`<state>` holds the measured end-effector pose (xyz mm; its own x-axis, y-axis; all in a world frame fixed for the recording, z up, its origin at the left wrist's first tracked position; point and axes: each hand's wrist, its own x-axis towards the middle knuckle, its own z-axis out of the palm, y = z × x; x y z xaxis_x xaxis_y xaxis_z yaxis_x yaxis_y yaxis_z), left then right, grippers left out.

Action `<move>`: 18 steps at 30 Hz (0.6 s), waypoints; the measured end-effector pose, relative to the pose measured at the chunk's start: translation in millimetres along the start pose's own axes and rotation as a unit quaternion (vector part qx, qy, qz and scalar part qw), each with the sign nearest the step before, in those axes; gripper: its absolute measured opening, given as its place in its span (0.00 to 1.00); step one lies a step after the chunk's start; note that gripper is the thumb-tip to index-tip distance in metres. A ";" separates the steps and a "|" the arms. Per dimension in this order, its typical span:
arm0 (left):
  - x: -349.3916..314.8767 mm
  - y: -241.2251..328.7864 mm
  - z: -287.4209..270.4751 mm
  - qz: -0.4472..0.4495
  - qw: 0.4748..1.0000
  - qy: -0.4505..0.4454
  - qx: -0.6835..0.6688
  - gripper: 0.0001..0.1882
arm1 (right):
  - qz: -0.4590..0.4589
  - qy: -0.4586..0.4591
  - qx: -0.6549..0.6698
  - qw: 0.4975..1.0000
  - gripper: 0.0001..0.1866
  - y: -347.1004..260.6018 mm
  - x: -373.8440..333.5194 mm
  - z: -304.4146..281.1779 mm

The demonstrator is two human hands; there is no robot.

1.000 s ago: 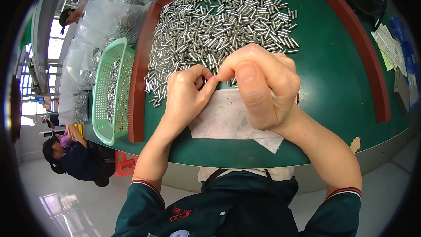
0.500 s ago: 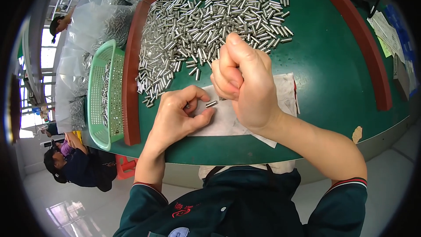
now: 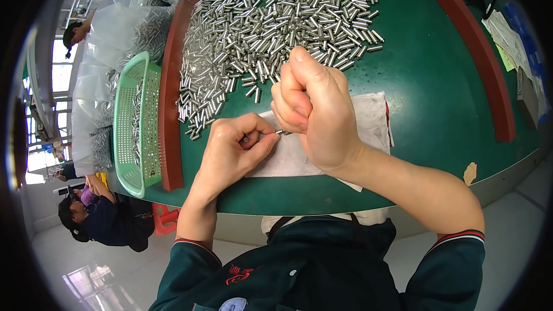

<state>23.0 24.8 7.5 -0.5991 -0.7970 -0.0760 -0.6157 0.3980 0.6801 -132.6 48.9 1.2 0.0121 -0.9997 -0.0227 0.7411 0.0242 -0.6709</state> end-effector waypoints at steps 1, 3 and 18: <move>0.3 -0.4 -0.1 0.001 1.000 -0.002 0.001 0.04 | 0.001 -0.002 -0.001 1.000 0.24 0.4 0.0 -0.3; 0.5 -0.5 0.2 0.001 1.000 -0.004 0.002 0.04 | 0.000 -0.004 -0.006 1.000 0.24 1.6 -0.3 -0.4; -0.5 0.3 1.4 -0.007 1.000 0.006 -0.010 0.04 | -0.003 -0.013 0.002 1.000 0.23 0.4 0.4 -1.5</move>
<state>22.4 26.0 6.7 -0.5844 -0.8077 -0.0776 -0.6137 0.3775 0.6934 -133.3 48.5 -0.2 0.0258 -0.9997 0.0003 0.7441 0.0190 -0.6678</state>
